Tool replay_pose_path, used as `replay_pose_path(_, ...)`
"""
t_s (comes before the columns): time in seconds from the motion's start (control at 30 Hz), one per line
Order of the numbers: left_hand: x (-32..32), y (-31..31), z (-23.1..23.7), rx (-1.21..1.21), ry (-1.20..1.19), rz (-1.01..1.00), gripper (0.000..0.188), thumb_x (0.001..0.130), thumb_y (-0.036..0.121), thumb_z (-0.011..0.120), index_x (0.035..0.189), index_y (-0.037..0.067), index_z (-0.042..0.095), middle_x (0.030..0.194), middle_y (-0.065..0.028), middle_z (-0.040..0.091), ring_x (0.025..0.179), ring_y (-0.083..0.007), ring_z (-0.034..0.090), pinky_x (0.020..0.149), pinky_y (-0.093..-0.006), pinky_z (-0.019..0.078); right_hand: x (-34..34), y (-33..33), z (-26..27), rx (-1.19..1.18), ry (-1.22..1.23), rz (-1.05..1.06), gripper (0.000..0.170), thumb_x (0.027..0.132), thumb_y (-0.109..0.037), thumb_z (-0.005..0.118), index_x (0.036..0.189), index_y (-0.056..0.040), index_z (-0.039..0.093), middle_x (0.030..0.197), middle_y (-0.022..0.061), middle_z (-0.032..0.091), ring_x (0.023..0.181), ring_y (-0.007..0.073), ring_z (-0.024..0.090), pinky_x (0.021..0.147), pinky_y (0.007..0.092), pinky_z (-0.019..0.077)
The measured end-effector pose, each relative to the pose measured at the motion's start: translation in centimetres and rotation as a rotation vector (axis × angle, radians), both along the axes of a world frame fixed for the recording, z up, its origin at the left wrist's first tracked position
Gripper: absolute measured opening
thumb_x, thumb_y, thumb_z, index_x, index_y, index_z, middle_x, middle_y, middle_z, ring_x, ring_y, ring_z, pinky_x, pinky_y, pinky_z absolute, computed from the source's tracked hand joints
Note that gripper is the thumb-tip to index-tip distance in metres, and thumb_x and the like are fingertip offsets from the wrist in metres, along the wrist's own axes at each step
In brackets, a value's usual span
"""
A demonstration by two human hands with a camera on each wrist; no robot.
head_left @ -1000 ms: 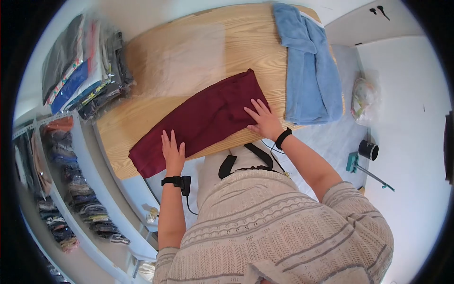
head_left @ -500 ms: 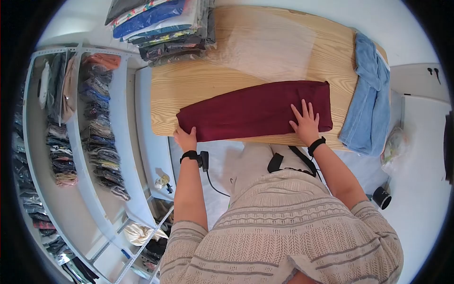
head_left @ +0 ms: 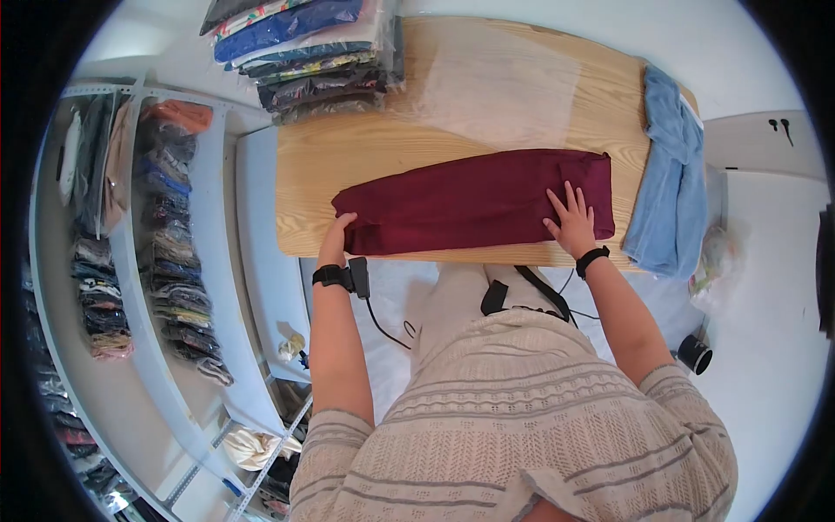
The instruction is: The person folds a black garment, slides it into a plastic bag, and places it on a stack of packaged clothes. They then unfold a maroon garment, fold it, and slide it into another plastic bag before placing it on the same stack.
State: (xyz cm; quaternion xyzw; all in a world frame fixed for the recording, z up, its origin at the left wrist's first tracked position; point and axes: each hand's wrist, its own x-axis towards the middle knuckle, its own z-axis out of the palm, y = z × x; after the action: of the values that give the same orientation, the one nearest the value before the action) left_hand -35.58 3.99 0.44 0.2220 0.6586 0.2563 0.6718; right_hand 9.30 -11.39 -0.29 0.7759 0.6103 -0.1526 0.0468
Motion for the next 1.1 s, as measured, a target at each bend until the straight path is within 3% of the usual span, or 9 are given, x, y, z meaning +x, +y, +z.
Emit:
replay_pose_path(0.07,0.4,0.3,0.5,0.065,-0.048,-0.045,0.051,0.08,0.025,0.068,0.122,-0.001,0.053,0.117,-0.0113,0.059,0.105,-0.0224,0.056,0.089,-0.0318,0.0432,0.0,0.0,0.2,0.01,0.005,-0.014,0.064,0.082,-0.039,0.062,0.14,-0.0346,0.034,0.152,0.0081,0.019,0.138,0.0353,0.02,0.103,0.0617,0.026)
replay_pose_path(0.13,-0.3,0.2,-1.1,0.11,0.155,-0.214,0.053,0.081,0.026,0.069,0.123,-0.002,0.052,0.117,-0.0124,0.059,0.105,-0.023,0.056,0.09,-0.0326,0.043,-0.7,0.4,1.1,-0.008,-0.013,-0.033,0.063,0.08,-0.035,0.066,0.137,-0.0322,0.04,0.151,0.0099,0.022,0.138,0.0349,0.022,0.105,0.0607,0.0243)
replay_pose_path(0.2,-0.6,0.1,-1.9,0.157,0.133,-0.225,0.055,0.08,0.024,0.07,0.123,-0.004,0.051,0.118,-0.0133,0.058,0.106,-0.0233,0.056,0.091,-0.0333,0.0431,-2.8,1.2,2.1,0.013,-0.064,-0.097,0.061,0.078,-0.028,0.066,0.135,-0.0241,0.044,0.148,0.0125,0.028,0.136,0.0326,0.026,0.104,0.0587,0.025)
replay_pose_path(0.33,0.2,-0.8,-1.1,0.166,0.036,-0.134,0.057,0.079,0.019,0.071,0.125,-0.007,0.047,0.12,-0.0151,0.057,0.107,-0.0237,0.056,0.092,-0.0324,0.0438,-9.7,3.5,2.3,0.202,0.115,0.123,0.061,0.081,-0.025,0.063,0.136,-0.0138,0.041,0.144,0.0145,0.033,0.133,0.0304,0.032,0.101,0.0555,0.03)
replay_pose_path(0.5,1.2,-1.3,3.5,0.154,-0.189,-0.055,0.047,0.081,0.012,0.066,0.121,-0.004,0.048,0.119,-0.0127,0.056,0.108,-0.0233,0.055,0.094,-0.0351,0.0442,-16.8,4.1,-1.0,0.273,0.159,0.12,0.056,0.09,-0.034,0.05,0.141,-0.0168,0.035,0.146,0.0147,0.03,0.136,0.0282,0.026,0.107,0.0535,0.0231)
replay_pose_path(0.57,1.7,-1.4,4.9,0.13,-0.322,-0.001,0.047,0.081,0.011,0.065,0.122,-0.003,0.047,0.119,-0.0119,0.056,0.108,-0.024,0.055,0.094,-0.0372,0.0445,-17.3,4.0,-1.4,0.274,0.16,0.106,0.057,0.09,-0.037,0.05,0.141,-0.0176,0.035,0.147,0.0141,0.028,0.137,0.0282,0.025,0.107,0.0536,0.0217)
replay_pose_path(0.93,11.1,-1.2,10.8,0.256,-0.339,-0.209,0.049,0.082,0.01,0.065,0.125,-0.001,0.044,0.121,-0.0115,0.054,0.109,-0.0223,0.054,0.093,-0.0349,0.0443,-15.7,3.9,-0.2,0.315,0.397,0.107,0.062,0.085,-0.032,0.059,0.14,-0.0129,0.036,0.149,0.0153,0.024,0.138,0.0294,0.024,0.108,0.0514,0.0222)
replay_pose_path(1.07,13.7,-1.5,10.0,0.287,-0.25,-0.272,0.047,0.083,0.011,0.065,0.124,-0.002,0.045,0.118,-0.0101,0.055,0.106,-0.0204,0.055,0.092,-0.033,0.0444,-12.3,3.0,1.8,0.509,0.564,0.014,0.047,0.083,-0.017,0.061,0.127,-0.0062,0.048,0.142,0.0171,0.037,0.131,0.0326,0.035,0.107,0.046,0.0284)
replay_pose_path(1.1,14.6,-1.5,9.9,0.3,-0.219,-0.305,0.046,0.084,0.012,0.065,0.123,-0.002,0.046,0.116,-0.0099,0.056,0.104,-0.0196,0.055,0.091,-0.0322,0.0445,-11.2,2.6,1.9,0.623,0.58,-0.063,0.04,0.082,-0.013,0.061,0.12,-0.0044,0.054,0.132,0.0178,0.047,0.124,0.0346,0.043,0.103,0.0423,0.0345)
